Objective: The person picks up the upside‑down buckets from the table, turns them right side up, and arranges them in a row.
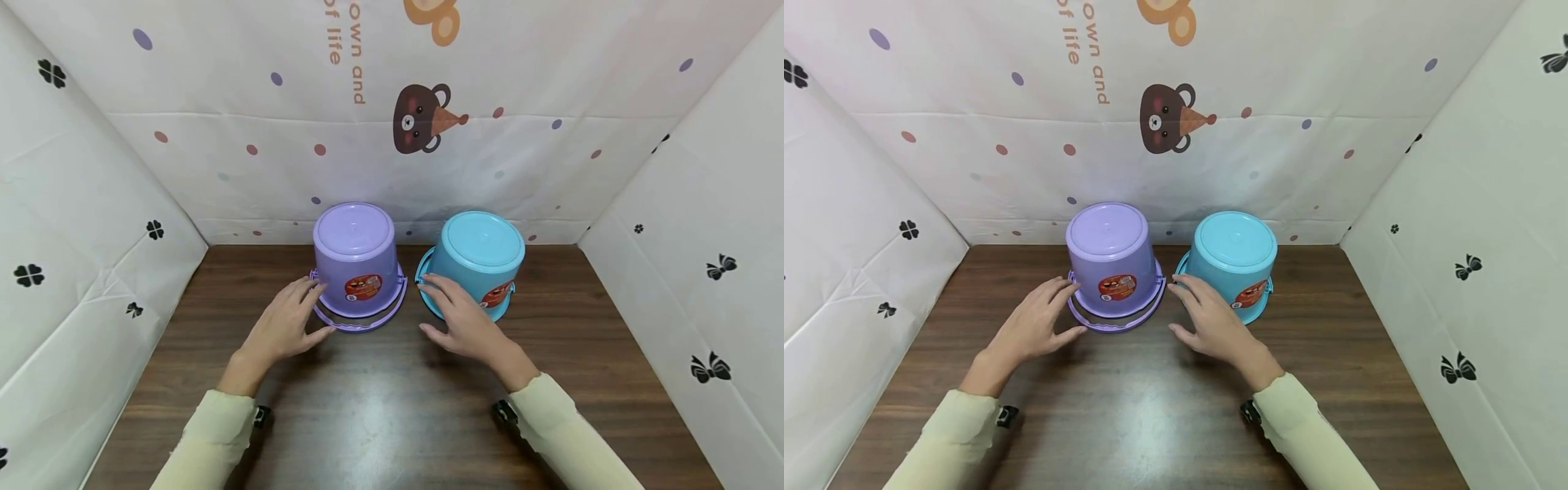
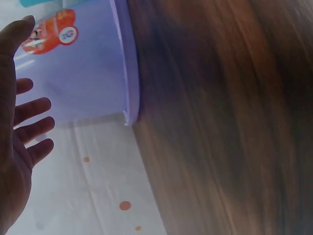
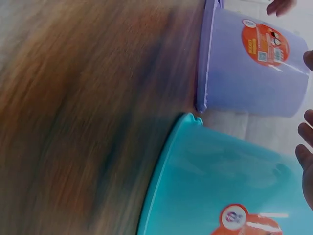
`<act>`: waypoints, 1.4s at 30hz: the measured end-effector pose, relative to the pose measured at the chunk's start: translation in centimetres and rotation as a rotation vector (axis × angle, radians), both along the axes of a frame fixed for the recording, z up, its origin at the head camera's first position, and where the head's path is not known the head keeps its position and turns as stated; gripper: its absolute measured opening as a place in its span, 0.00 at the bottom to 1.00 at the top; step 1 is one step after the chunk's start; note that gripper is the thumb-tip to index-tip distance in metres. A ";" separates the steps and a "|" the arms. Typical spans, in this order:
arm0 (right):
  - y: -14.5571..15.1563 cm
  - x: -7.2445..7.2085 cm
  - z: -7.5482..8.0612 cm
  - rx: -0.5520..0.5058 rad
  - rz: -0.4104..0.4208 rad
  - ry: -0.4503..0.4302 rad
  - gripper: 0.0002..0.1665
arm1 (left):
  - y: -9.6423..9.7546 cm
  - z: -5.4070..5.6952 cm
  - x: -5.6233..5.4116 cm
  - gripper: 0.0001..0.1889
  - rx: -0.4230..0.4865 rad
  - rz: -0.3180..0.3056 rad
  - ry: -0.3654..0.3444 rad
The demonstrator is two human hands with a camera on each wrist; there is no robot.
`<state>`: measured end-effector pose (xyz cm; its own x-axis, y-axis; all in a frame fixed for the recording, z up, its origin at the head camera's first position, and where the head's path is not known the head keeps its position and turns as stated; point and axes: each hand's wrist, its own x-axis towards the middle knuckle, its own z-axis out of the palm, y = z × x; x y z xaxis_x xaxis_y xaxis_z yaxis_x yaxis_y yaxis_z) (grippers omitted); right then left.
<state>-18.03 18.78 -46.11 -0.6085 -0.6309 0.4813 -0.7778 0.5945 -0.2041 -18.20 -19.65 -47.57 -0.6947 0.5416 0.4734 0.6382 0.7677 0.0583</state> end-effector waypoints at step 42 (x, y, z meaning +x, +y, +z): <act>-6.4 -7.1 -2.9 0.627 -0.168 -0.133 0.21 | -3.6 -3.3 -8.8 0.20 -0.131 -0.044 -0.223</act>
